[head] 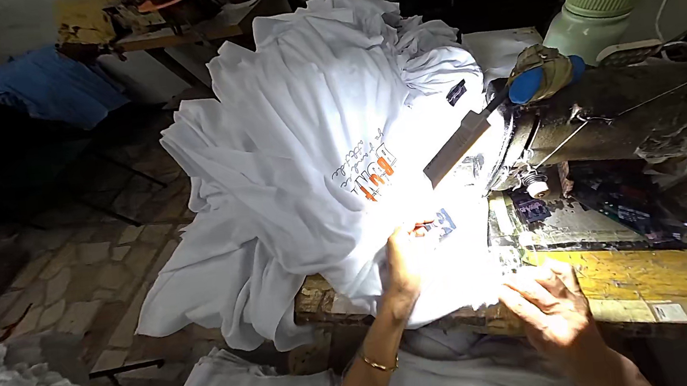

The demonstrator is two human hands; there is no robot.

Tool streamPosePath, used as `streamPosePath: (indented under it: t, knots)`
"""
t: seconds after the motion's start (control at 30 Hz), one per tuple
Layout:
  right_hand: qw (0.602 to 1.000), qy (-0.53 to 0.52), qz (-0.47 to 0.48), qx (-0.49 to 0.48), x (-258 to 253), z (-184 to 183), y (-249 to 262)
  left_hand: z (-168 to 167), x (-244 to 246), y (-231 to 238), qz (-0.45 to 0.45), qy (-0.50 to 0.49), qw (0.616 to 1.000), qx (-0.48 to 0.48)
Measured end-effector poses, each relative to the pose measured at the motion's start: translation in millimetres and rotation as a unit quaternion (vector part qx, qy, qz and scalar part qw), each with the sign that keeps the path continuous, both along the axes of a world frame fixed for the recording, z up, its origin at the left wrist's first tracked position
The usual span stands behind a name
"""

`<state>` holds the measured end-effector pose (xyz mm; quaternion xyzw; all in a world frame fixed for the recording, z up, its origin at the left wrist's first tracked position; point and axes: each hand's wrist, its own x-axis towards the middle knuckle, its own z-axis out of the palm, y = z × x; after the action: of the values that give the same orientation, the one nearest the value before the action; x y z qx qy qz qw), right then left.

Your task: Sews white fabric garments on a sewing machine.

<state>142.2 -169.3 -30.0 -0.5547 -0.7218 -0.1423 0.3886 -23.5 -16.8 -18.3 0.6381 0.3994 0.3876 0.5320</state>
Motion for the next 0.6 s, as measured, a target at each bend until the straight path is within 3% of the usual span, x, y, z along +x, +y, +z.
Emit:
streamPosePath:
  t: [0.1,0.2,0.37,0.6]
  knots:
    - [0.999,-0.012,-0.024,-0.032,6.3,-17.7,-20.0,8.4,2.8,-2.9,-0.016,0.045,0.998,0.033]
    - [0.998,0.001,-0.047,-0.046,2.6,-21.1,-28.6,20.9,8.6,-24.7,-0.089,0.079,0.993,0.016]
    - [0.997,0.007,-0.058,-0.053,-1.5,-17.2,-29.2,8.4,5.0,-39.1,-0.122,0.160,0.977,0.064]
    - [0.994,0.018,-0.060,-0.089,-2.3,-12.9,-31.4,14.0,9.4,-32.3,-0.162,0.190,0.968,-0.001]
